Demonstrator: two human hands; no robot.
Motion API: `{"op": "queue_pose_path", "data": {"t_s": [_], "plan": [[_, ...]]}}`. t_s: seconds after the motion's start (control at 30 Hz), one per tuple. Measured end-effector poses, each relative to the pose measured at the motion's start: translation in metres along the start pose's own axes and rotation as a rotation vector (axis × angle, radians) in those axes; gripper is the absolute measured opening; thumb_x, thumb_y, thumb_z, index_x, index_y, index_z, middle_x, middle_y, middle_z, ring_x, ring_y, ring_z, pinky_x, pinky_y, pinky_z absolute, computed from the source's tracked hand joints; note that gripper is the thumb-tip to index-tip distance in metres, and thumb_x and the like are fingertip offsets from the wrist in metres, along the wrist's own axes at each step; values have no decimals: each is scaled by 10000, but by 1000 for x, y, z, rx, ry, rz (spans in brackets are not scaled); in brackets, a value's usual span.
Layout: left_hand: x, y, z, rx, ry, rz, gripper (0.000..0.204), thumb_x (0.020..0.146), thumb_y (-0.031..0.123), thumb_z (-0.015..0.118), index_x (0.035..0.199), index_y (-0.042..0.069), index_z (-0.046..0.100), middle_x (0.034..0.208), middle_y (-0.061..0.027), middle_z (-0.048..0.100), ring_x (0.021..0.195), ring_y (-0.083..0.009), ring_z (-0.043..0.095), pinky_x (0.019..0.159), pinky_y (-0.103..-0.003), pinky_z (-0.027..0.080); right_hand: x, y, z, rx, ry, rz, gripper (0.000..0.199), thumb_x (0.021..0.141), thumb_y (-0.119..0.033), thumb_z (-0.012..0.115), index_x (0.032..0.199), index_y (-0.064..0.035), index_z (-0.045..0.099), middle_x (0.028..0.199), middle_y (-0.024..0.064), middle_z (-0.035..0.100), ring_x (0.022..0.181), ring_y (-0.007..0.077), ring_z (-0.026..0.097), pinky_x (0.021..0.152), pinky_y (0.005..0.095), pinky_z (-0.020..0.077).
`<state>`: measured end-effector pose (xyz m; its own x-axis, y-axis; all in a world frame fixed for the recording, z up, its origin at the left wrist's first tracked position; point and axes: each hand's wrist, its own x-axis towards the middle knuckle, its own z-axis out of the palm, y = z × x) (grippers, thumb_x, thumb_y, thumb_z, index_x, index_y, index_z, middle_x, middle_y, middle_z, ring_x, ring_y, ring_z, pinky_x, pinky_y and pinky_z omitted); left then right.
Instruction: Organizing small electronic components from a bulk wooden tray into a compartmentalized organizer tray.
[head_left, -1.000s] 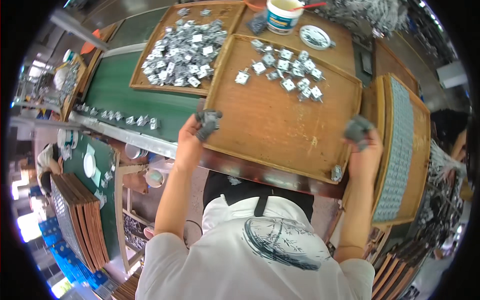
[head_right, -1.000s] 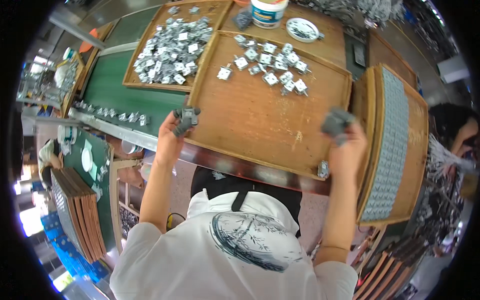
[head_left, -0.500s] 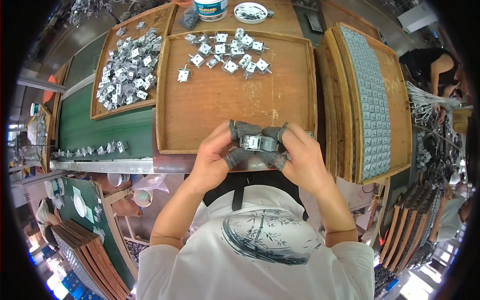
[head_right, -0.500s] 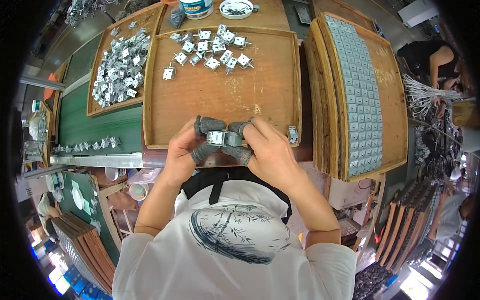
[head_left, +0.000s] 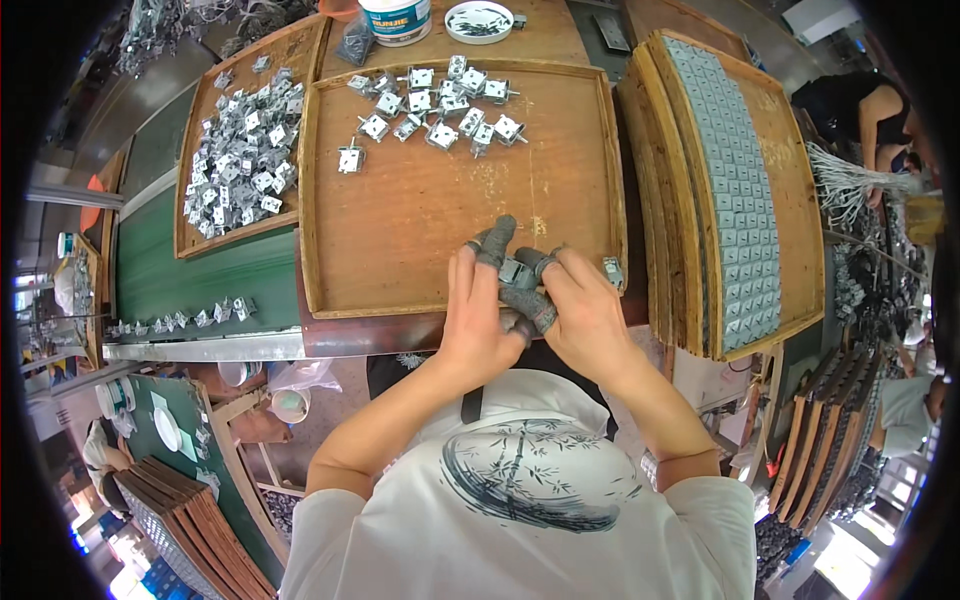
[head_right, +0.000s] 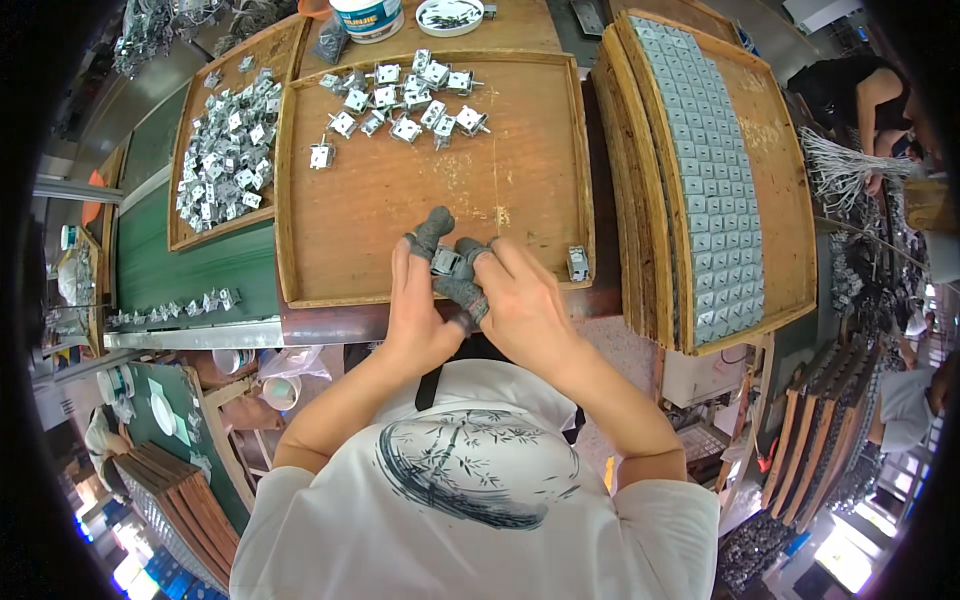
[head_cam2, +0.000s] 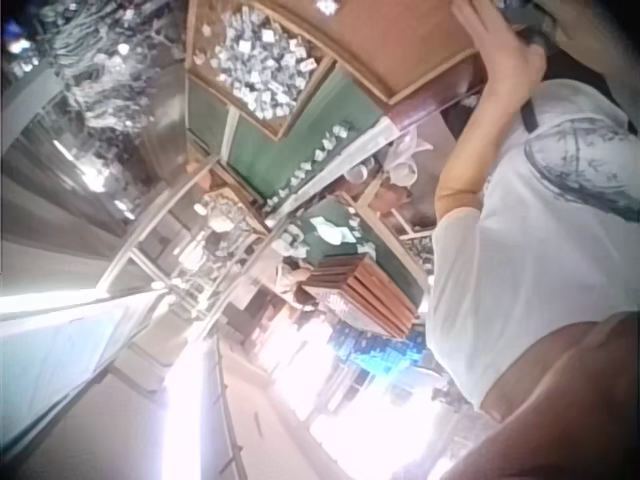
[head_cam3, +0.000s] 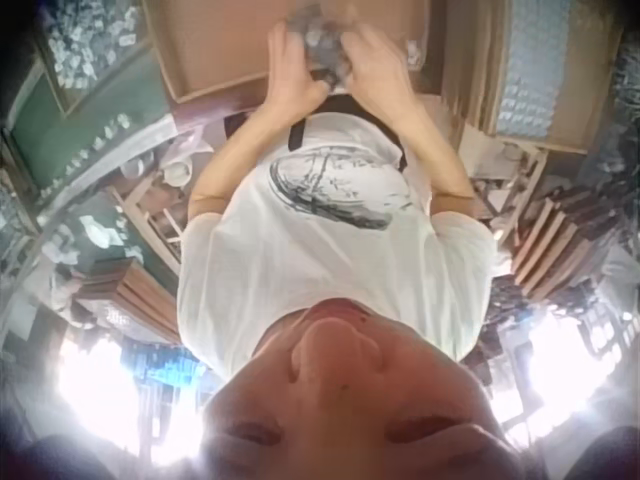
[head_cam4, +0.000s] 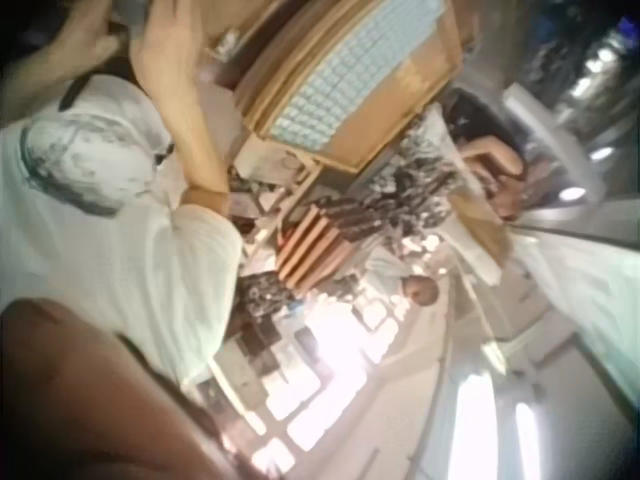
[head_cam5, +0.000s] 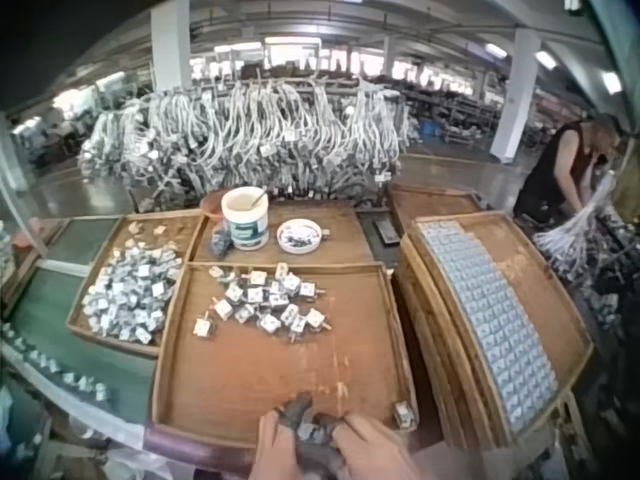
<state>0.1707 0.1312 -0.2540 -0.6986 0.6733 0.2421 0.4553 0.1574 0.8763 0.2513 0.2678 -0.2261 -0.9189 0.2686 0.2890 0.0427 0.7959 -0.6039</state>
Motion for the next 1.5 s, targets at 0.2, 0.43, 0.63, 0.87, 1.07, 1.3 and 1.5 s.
{"op": "queue_pose_path", "data": {"t_s": [0.2, 0.43, 0.63, 0.87, 1.07, 1.3, 1.5], "plan": [[13, -23, -1, -193, -139, 109, 692, 616, 29, 769, 1270, -23, 550, 1165, -202, 577, 1065, -402, 548, 922, -431, 462, 5, 24, -9, 337, -343, 369, 476, 755, -313, 778, 1070, -13, 585, 1000, 181, 653, 900, 394, 641, 741, 435, 505], [17, -16, 1, -134, -165, 377, 689, 629, 109, 777, 1273, -21, 572, 1277, -223, 586, 975, -393, 604, 879, -414, 495, -13, 23, -10, 495, -400, 444, 351, 746, -260, 787, 891, 26, 645, 832, 149, 660, 764, 120, 588, 660, 332, 482], [38, -22, 34, -164, -243, 248, 622, 663, 73, 758, 1264, 30, 601, 1218, -236, 525, 1089, -399, 526, 939, -412, 450, -4, 49, -60, -63, -288, 238, 454, 737, -262, 801, 1104, -38, 658, 848, 115, 670, 782, 234, 654, 689, 362, 522], [53, -86, 109, -23, -605, -78, 496, 697, 35, 692, 1186, 34, 607, 1149, -227, 500, 1077, -415, 514, 963, -399, 441, 66, 160, -220, 82, 224, 513, 344, 865, -259, 670, 1112, -21, 671, 869, 46, 674, 789, 140, 619, 722, 273, 482], [60, -76, 149, -24, -776, -135, 435, 710, 3, 631, 1144, 27, 602, 1052, -210, 513, 986, -393, 558, 865, -392, 495, 117, 326, -253, -345, 300, 652, 361, 889, -318, 649, 1076, -13, 694, 907, 71, 693, 822, 199, 629, 750, 311, 476], [35, -64, 111, -17, -613, -168, 769, 711, -25, 648, 1425, 108, 398, 1210, -203, 390, 1011, -353, 542, 849, -375, 512, 181, 364, -203, -214, 195, 733, 484, 839, -343, 611, 1231, -61, 647, 1082, 166, 685, 808, 257, 650, 684, 404, 513], [3, -82, 5, -69, -159, -155, 597, 731, -75, 601, 1306, 77, 545, 1149, -171, 484, 1049, -357, 543, 896, -347, 490, 196, 329, -206, 290, 277, 684, 392, 886, -329, 666, 1133, -25, 686, 1053, 57, 681, 899, 139, 610, 742, 319, 506]]}}
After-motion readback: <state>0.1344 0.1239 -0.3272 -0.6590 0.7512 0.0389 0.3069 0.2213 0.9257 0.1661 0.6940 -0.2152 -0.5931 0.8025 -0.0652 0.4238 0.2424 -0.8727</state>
